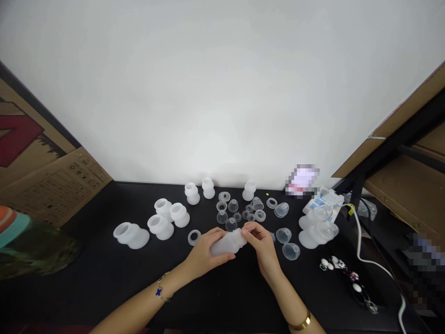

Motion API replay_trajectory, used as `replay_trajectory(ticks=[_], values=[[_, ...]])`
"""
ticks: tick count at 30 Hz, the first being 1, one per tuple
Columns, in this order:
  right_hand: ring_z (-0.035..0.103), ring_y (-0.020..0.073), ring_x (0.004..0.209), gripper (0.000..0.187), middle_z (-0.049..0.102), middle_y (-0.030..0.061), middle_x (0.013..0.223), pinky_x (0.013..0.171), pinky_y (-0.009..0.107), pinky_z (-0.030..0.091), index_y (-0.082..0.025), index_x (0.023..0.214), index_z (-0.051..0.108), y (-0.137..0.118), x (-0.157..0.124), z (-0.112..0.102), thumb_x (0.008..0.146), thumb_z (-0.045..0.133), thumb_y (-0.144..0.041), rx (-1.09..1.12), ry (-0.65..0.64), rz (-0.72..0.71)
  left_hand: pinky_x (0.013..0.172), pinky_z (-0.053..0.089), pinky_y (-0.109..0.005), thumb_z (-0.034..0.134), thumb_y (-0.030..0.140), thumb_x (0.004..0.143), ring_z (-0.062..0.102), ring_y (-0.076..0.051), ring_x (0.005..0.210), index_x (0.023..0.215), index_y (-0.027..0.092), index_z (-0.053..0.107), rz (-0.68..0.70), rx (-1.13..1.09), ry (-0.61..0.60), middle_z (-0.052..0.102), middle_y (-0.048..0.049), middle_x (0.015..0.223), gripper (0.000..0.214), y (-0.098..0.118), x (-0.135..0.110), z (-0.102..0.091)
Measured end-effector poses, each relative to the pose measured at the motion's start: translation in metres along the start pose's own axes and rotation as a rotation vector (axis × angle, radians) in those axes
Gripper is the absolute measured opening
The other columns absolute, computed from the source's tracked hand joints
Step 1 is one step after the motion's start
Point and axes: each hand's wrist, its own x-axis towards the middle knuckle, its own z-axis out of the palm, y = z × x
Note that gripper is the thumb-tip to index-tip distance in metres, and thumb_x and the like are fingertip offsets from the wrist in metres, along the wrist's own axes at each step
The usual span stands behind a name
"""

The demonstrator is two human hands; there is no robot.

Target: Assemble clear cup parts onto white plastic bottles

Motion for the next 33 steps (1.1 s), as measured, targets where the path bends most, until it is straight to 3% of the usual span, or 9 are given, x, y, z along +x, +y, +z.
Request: replay_trajectory(ticks=[19, 26, 30, 33], values=[[0.047, 0.0164, 0.073, 0.028, 0.053, 0.0010, 0.082, 0.063, 0.027, 0.039, -0.019, 0.068, 0.061, 0.006, 0.002, -0.003, 0.073, 0.081, -0.037, -0.028, 0.017, -0.037, 0.081, 0.047, -0.029, 0.078, 0.047, 0.076, 0.063, -0.022, 0.092, 0.107, 0.022, 0.071, -0.065, -0.007, -0.012, 0.067, -0.0036, 0.102, 0.041, 0.002, -0.001, 0.001], [0.049, 0.0168, 0.071, 0.025, 0.054, 0.0004, 0.076, 0.062, 0.026, 0.041, -0.020, 0.073, 0.062, 0.003, 0.001, -0.001, 0.076, 0.077, -0.041, -0.142, 0.003, -0.094, 0.063, 0.037, -0.024, 0.077, 0.049, 0.075, 0.055, -0.017, 0.075, 0.095, 0.016, 0.074, -0.171, -0.248, -0.098, 0.064, -0.0012, 0.084, 0.039, -0.003, 0.002, -0.001], [0.049, 0.0169, 0.068, 0.025, 0.055, 0.0005, 0.075, 0.060, 0.027, 0.040, -0.020, 0.075, 0.062, 0.003, 0.000, -0.001, 0.081, 0.071, -0.043, -0.226, -0.050, -0.142, 0.054, 0.025, -0.023, 0.077, 0.051, 0.074, 0.040, -0.010, 0.059, 0.081, 0.012, 0.072, -0.245, -0.417, -0.219, 0.050, 0.0039, 0.063, 0.040, -0.009, 0.006, -0.001], [0.049, 0.0168, 0.068, 0.025, 0.055, 0.0009, 0.077, 0.059, 0.027, 0.039, -0.021, 0.075, 0.058, 0.003, -0.001, -0.002, 0.084, 0.066, -0.043, -0.277, -0.088, -0.208, 0.054, 0.025, -0.023, 0.077, 0.052, 0.072, 0.039, -0.009, 0.057, 0.081, 0.010, 0.074, -0.300, -0.570, -0.304, 0.049, 0.0040, 0.061, 0.044, -0.010, 0.007, -0.002]])
